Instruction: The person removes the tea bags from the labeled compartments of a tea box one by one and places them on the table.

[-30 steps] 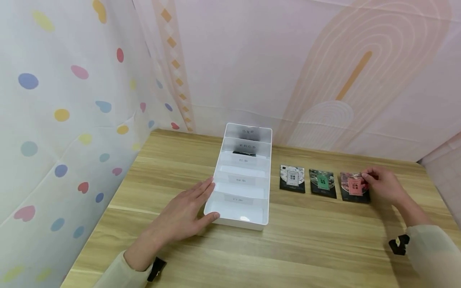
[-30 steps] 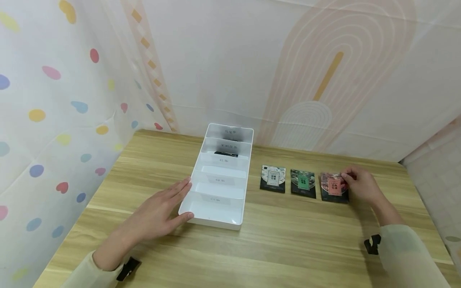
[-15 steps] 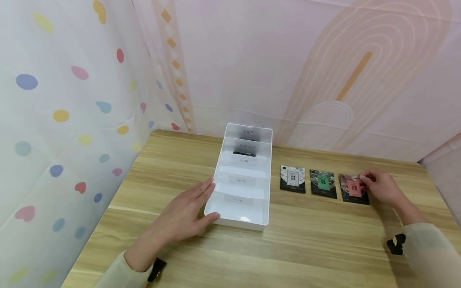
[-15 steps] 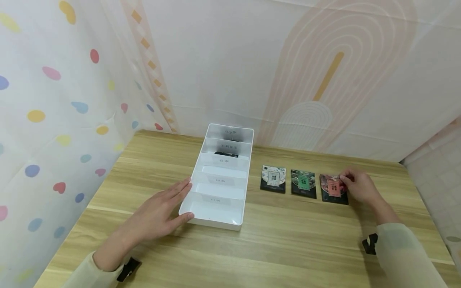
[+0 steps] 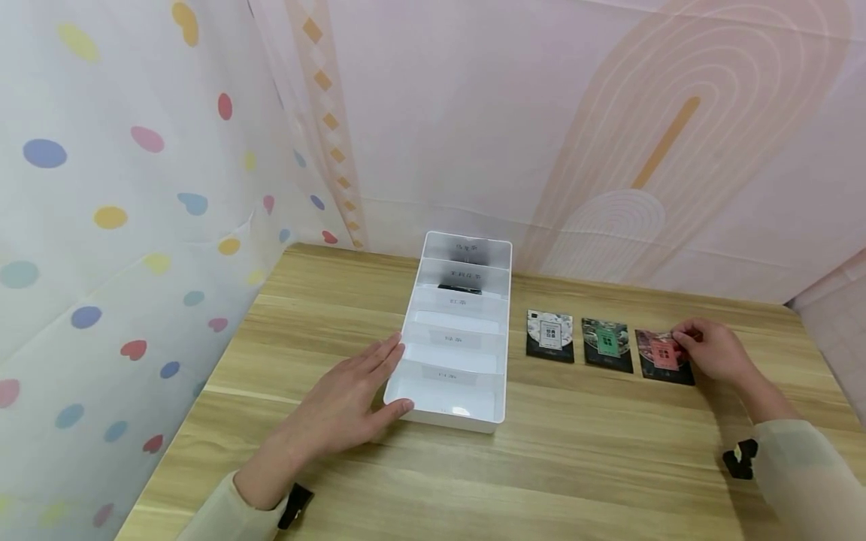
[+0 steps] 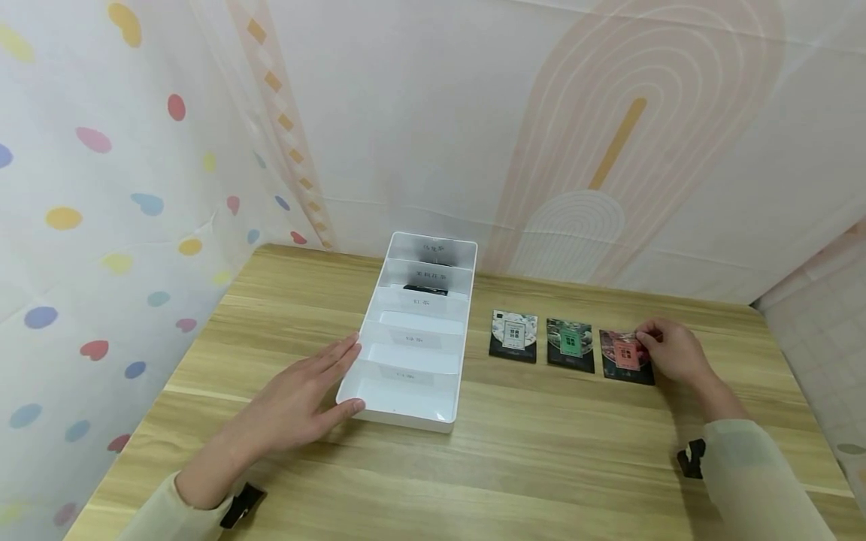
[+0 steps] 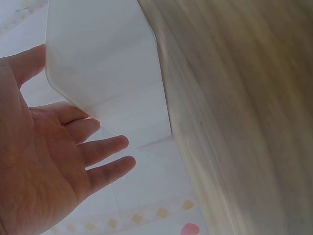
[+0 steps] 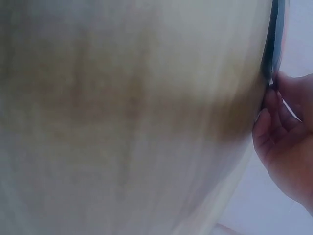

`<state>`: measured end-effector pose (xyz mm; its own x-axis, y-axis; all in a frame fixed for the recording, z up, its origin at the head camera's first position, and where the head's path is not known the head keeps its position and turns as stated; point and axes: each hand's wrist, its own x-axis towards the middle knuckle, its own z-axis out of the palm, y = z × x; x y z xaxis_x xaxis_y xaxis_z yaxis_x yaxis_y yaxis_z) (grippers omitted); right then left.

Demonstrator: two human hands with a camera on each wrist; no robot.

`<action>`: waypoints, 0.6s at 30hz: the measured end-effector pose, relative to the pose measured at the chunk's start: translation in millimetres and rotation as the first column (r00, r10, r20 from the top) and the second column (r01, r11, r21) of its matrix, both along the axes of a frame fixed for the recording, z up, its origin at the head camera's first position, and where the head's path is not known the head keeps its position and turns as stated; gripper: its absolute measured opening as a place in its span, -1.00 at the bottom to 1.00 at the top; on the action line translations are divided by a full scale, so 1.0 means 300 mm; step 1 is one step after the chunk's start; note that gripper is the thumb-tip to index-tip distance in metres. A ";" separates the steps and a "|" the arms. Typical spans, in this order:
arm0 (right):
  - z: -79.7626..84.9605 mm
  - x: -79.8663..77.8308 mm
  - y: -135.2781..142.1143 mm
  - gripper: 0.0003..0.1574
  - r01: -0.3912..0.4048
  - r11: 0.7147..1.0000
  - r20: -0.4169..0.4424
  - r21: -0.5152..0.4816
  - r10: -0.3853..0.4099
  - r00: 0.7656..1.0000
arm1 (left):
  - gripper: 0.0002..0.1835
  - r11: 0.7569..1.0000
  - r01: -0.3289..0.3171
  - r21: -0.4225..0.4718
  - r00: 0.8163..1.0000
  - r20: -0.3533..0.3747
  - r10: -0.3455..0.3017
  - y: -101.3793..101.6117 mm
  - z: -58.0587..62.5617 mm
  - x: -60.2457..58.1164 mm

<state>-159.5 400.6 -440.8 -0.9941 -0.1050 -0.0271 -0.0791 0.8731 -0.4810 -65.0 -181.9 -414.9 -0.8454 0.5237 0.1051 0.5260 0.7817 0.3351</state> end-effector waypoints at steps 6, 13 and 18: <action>0.001 0.007 -0.006 -0.71 0.016 1.000 -0.012 -0.002 -0.016 1.000 | -0.10 1.000 0.000 -0.003 1.000 -0.004 0.000 0.001 0.000 0.000; 0.003 0.015 -0.007 -0.67 0.031 0.999 -0.022 -0.022 -0.031 0.999 | -0.10 1.000 0.001 0.000 1.000 -0.007 -0.001 0.000 0.001 -0.001; 0.020 0.020 -0.005 -0.61 0.032 0.999 -0.010 -0.037 -0.033 0.999 | -0.10 1.000 0.004 0.002 1.000 -0.006 -0.004 0.001 0.002 0.000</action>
<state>-153.4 399.1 -434.9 -0.9972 -0.0732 -0.0135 -0.0560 0.8573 -0.5118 -65.2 -181.5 -414.4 -0.8426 0.5269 0.1113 0.5311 0.7788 0.3338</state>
